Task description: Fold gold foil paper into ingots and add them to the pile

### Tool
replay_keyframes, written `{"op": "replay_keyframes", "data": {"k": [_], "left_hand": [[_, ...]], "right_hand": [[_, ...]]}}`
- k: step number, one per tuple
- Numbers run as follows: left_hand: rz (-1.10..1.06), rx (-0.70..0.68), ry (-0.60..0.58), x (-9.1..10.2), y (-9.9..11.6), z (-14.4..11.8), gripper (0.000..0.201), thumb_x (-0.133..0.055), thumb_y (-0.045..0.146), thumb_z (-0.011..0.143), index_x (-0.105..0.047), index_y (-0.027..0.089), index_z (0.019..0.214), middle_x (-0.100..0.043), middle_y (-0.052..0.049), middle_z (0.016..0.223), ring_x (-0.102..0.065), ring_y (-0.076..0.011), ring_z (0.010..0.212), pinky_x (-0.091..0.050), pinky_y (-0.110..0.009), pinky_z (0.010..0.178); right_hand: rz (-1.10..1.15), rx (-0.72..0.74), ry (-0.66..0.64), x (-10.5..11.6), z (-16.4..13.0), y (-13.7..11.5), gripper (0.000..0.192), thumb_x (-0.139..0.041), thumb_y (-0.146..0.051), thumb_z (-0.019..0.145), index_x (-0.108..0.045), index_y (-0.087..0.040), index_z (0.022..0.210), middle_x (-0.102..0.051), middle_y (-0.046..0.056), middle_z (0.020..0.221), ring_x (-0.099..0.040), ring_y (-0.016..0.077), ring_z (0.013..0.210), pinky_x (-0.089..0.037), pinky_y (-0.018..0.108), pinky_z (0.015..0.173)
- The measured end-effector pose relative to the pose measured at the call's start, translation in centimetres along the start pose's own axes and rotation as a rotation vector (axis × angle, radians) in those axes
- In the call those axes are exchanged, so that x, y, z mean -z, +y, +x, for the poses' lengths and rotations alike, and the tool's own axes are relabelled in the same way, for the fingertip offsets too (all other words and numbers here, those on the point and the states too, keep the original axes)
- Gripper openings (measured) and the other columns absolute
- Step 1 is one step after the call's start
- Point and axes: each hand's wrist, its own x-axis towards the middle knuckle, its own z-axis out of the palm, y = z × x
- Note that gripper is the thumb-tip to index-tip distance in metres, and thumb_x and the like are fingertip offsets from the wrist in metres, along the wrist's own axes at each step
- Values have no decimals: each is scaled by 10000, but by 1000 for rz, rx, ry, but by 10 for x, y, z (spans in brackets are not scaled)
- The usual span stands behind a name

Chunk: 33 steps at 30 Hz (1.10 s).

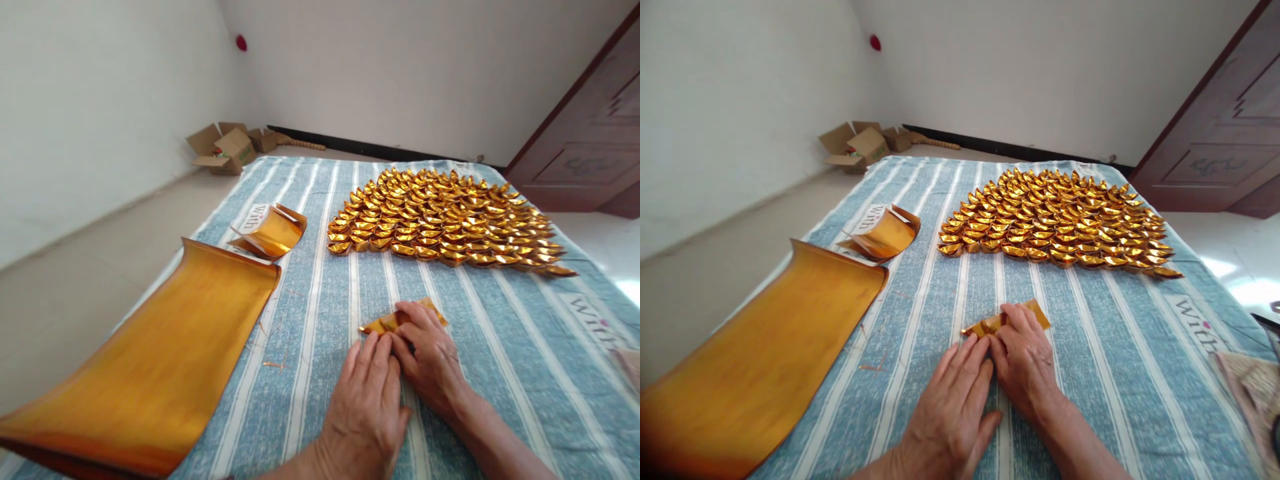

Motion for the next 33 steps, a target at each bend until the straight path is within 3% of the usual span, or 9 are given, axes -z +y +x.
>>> {"op": "replay_keyframes", "data": {"k": [6,14,33], "left_hand": [[-30,14,-15,-6,-1,-3,532,-547,371,853,-492,69,1288,-490,-245,1359,-425,-383,1292,-485,-557,940],[-37,28,-3,-8,0,-3,541,-579,339,829,-458,38,1263,-507,-288,1317,-455,-398,1264,-463,-609,941],[-87,108,-102,-8,0,0,556,-598,326,829,-446,51,1287,-483,-245,1365,-410,-365,1309,-395,-597,1017]], "right_hand": [[24,-13,-4,2,1,-1,252,-476,-158,871,-558,-200,636,-591,100,1120,-527,251,1019,-486,453,869],[35,-24,-23,3,2,-3,253,-489,-179,880,-555,-193,636,-591,102,1106,-525,252,1028,-478,450,877],[25,-46,-41,4,3,-3,245,-492,-189,881,-551,-186,643,-591,106,1087,-522,250,1007,-480,442,856]]}}
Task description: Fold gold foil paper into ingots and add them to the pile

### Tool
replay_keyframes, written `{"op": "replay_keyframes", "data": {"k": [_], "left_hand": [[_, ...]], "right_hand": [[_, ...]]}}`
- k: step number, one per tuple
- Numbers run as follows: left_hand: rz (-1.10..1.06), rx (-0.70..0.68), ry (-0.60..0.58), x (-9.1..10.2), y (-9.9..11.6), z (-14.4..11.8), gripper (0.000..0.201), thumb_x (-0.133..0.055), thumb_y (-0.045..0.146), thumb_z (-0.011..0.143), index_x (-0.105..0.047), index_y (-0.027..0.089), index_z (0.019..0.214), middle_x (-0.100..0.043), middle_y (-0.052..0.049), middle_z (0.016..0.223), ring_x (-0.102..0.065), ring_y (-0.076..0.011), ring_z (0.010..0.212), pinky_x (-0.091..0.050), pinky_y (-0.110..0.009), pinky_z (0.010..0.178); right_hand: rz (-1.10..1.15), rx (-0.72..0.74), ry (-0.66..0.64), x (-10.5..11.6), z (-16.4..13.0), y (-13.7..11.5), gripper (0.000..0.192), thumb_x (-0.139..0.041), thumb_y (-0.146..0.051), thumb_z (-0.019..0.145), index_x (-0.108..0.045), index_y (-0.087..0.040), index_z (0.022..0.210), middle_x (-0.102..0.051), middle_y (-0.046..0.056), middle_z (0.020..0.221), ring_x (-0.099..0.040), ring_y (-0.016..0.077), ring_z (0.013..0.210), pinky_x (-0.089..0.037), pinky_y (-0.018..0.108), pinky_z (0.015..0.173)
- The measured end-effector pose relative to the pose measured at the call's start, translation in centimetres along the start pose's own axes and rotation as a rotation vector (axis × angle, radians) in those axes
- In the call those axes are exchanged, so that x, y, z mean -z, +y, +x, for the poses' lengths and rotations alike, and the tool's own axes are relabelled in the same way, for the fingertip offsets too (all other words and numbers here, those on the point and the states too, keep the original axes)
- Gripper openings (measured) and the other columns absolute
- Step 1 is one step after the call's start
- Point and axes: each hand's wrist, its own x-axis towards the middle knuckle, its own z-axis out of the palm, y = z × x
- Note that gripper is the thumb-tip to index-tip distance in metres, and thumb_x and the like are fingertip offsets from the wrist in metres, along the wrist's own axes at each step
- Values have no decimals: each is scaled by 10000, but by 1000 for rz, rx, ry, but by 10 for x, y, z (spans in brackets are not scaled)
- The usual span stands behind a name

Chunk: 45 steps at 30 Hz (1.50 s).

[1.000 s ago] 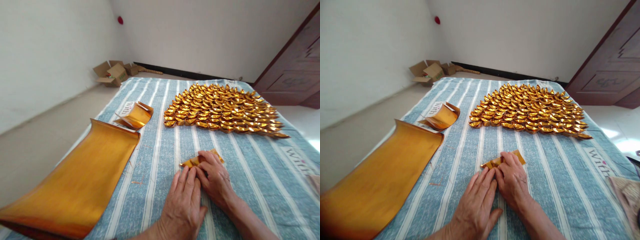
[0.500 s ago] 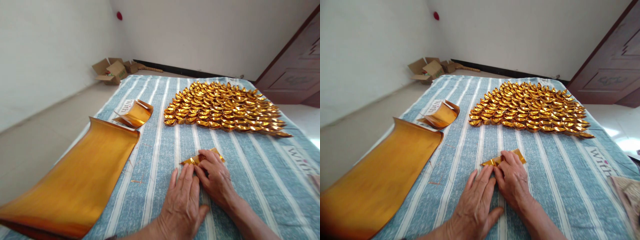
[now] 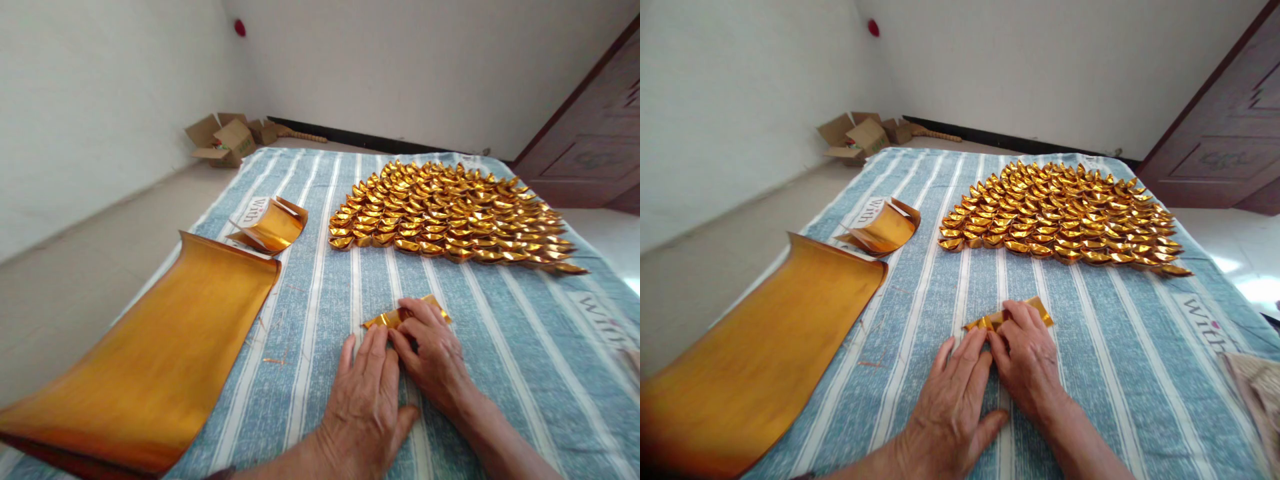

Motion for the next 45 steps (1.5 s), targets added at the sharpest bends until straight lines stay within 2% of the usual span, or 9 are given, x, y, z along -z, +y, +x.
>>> {"op": "replay_keyframes", "data": {"k": [11,34,41,45], "left_hand": [[31,22,-55,7,1,1,561,-579,403,849,-468,68,1284,-468,-215,1392,-409,-346,1313,-391,-577,1034],[21,32,-35,9,0,4,563,-595,409,830,-470,92,1279,-498,-203,1367,-453,-345,1280,-407,-580,1013],[55,8,-73,13,0,7,644,-618,343,805,-406,33,1328,-488,-226,1368,-447,-353,1278,-413,-580,1002],[43,12,-86,14,-2,8,651,-611,381,818,-407,39,1333,-494,-217,1366,-451,-352,1274,-401,-577,1009]], "right_hand": [[-2,-17,-14,1,0,-1,246,-503,-188,877,-548,-173,636,-600,113,1091,-524,260,1027,-471,442,876],[-33,19,3,0,0,2,224,-496,-177,879,-559,-174,664,-614,121,1083,-530,264,1023,-480,441,874],[-42,14,0,0,1,1,227,-500,-185,881,-562,-181,662,-613,110,1080,-528,259,1024,-470,437,893],[-39,18,5,0,1,1,236,-491,-187,883,-568,-183,660,-615,112,1074,-532,260,1018,-473,443,888]]}}
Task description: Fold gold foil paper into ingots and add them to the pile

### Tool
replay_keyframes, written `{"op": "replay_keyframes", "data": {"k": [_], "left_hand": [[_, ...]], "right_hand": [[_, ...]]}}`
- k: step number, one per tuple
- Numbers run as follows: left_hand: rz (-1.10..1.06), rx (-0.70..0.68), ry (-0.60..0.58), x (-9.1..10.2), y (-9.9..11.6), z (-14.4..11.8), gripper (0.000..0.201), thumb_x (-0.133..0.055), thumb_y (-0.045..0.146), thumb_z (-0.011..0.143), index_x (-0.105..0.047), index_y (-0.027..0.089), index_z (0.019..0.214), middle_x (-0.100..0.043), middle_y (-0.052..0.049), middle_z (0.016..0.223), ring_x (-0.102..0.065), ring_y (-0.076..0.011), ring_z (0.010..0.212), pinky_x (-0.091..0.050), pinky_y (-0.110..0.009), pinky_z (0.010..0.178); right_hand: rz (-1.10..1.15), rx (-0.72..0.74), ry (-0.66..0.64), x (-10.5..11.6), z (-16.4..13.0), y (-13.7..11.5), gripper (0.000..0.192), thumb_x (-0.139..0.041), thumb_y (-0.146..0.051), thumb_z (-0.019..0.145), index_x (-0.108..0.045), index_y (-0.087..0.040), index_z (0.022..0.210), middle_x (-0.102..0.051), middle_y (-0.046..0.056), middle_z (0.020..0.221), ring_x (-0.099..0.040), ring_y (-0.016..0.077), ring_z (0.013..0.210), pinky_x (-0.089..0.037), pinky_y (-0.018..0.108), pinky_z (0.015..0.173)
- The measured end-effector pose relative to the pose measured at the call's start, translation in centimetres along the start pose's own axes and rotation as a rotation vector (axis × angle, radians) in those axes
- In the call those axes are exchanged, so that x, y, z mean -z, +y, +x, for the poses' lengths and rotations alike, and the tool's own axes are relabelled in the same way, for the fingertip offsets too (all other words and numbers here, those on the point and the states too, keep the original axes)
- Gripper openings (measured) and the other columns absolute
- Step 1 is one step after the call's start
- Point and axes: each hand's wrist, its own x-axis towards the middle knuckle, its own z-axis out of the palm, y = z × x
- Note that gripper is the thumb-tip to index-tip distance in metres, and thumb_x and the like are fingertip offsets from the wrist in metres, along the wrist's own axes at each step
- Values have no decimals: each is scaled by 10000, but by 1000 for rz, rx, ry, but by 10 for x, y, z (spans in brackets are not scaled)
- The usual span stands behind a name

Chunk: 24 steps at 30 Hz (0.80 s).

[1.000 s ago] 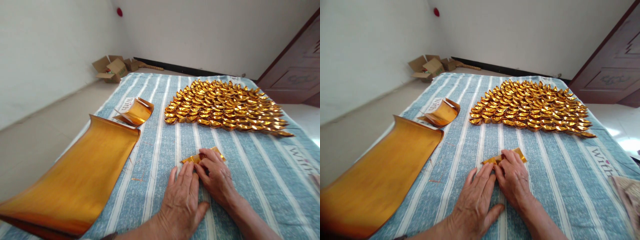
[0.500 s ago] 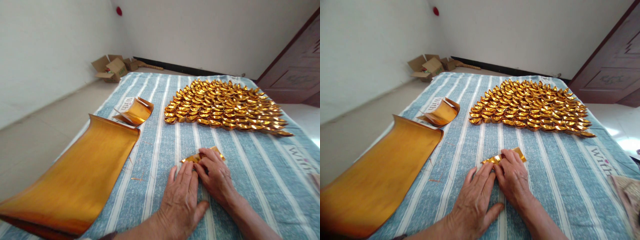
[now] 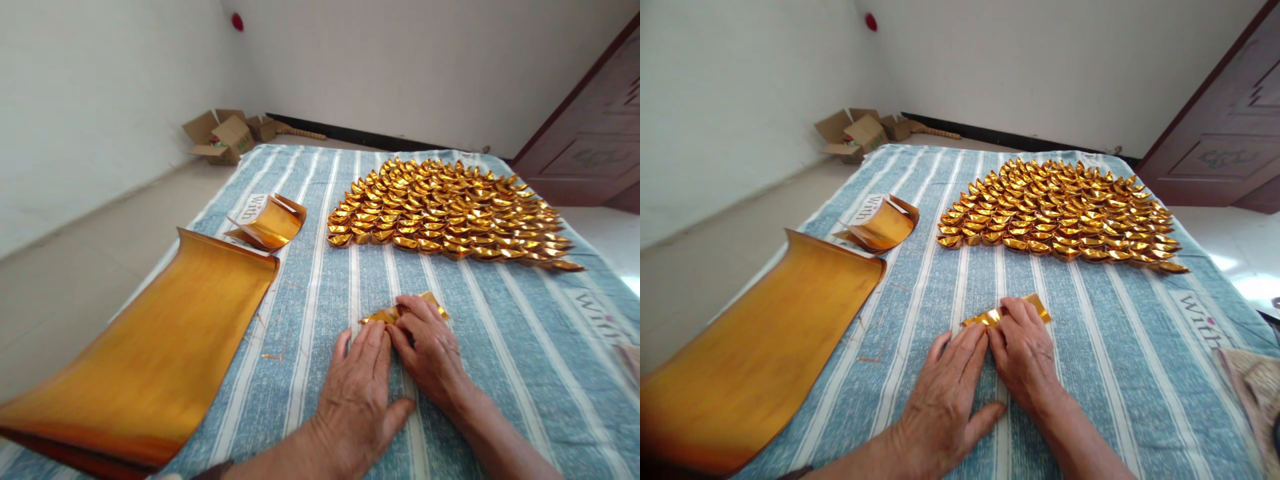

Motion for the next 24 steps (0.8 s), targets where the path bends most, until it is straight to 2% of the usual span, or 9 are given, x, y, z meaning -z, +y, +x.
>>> {"op": "replay_keyframes", "data": {"k": [4,24], "left_hand": [[-28,18,-15,0,-2,0,636,-591,442,837,-427,87,1339,-490,-183,1382,-438,-336,1288,-371,-564,1038],[20,3,-130,5,-6,1,703,-616,412,817,-366,66,1376,-411,-203,1439,-359,-345,1341,-312,-605,1056]], "right_hand": [[-5,0,-4,1,1,-1,236,-481,-180,881,-575,-188,664,-617,116,1073,-535,264,1014,-479,456,879],[-1,3,-11,2,2,-2,242,-484,-190,889,-574,-188,665,-611,113,1058,-530,259,1001,-482,459,869]]}}
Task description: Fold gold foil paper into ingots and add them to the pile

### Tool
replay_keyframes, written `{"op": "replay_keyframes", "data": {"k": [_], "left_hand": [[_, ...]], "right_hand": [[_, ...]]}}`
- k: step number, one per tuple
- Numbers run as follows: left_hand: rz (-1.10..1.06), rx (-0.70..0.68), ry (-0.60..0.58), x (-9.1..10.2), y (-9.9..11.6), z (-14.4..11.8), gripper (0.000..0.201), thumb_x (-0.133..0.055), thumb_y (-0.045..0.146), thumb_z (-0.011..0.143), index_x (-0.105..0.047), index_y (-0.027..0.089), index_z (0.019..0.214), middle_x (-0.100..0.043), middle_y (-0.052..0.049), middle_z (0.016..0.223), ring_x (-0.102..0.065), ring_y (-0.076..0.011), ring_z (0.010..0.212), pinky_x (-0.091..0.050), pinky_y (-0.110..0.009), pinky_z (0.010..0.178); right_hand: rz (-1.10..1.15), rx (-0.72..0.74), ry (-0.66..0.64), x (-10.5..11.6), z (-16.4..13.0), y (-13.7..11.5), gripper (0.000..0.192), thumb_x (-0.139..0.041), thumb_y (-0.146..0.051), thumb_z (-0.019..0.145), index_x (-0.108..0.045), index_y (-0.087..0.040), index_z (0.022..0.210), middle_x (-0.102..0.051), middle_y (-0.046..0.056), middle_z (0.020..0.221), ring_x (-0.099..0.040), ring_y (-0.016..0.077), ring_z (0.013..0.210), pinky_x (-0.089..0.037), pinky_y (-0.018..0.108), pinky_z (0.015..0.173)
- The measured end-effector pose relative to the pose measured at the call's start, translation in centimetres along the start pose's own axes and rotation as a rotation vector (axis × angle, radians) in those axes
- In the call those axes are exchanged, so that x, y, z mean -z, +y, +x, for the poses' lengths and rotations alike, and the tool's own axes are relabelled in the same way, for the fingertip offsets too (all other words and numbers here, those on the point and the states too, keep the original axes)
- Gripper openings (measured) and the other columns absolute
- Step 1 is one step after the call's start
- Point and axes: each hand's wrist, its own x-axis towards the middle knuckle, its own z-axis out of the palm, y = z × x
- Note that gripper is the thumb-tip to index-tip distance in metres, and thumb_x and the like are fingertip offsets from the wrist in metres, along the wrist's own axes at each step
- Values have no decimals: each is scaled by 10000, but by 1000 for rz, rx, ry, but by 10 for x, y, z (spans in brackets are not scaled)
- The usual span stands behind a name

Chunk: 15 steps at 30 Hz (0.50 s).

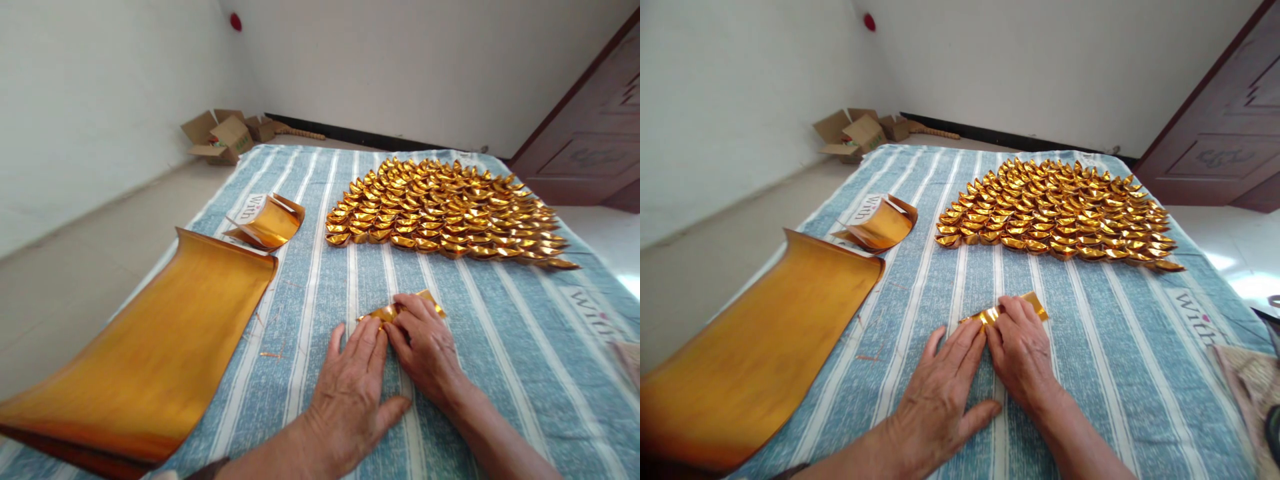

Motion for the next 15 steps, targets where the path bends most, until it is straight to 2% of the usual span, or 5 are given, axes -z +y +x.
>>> {"op": "replay_keyframes", "data": {"k": [15], "left_hand": [[-62,-10,14,2,-9,-2,684,-578,443,838,-343,151,1411,-395,-154,1460,-331,-329,1355,-228,-633,1075]], "right_hand": [[0,20,18,0,0,0,229,-477,-174,884,-596,-194,690,-624,114,1042,-542,256,999,-479,458,885]]}}
